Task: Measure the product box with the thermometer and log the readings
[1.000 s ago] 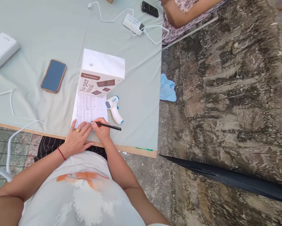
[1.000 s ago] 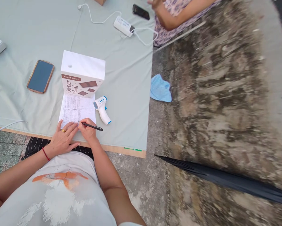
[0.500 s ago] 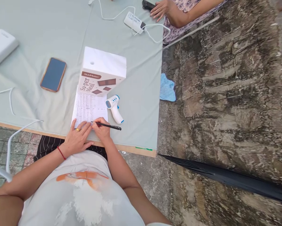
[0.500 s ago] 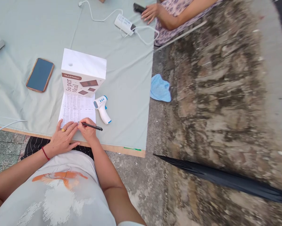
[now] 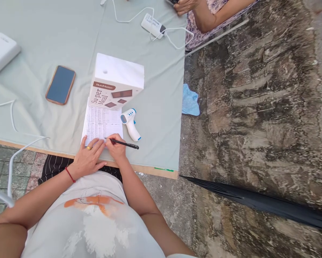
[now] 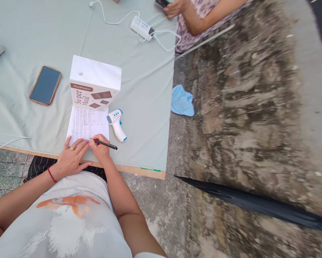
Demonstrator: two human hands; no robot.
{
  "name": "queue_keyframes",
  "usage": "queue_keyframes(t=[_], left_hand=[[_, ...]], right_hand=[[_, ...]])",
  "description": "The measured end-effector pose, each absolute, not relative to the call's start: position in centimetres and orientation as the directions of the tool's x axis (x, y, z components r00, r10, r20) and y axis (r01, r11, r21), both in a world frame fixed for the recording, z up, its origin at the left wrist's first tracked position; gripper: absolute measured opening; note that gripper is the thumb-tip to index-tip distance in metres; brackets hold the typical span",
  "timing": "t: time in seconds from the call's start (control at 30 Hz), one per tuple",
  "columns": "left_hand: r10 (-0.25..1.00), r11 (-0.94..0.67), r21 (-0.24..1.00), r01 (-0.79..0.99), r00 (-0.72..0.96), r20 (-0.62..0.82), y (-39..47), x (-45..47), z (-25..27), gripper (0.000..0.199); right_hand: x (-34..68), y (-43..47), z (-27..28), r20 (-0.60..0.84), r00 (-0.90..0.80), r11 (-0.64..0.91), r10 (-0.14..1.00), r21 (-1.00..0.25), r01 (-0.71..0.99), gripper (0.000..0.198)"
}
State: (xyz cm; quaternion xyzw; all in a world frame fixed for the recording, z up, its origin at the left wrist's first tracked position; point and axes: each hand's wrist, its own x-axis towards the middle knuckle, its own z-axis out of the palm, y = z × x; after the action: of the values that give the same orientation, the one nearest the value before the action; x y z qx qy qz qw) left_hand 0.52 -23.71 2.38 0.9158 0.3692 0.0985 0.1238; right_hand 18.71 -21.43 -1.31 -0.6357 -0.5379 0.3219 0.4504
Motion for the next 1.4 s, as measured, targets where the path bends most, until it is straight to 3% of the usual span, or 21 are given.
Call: queue_keyframes(t=[1.07, 1.4], left_hand=[[0.7, -0.698, 0.297, 0.652, 0.709, 0.087, -23.59, 0.5, 2.62, 0.067], [0.698, -0.699, 0.323, 0.638, 0.706, 0.116, -23.53, 0.34, 2.05, 0.069]], right_hand=[[18.91, -21.32, -1.38, 0.12, 0.207, 0.021, 0.971, -0.905, 0.424, 0.008], [18.87, -21.33, -1.79, 0.091, 0.28, -0.031, 0.956, -0.914, 0.404, 0.007]])
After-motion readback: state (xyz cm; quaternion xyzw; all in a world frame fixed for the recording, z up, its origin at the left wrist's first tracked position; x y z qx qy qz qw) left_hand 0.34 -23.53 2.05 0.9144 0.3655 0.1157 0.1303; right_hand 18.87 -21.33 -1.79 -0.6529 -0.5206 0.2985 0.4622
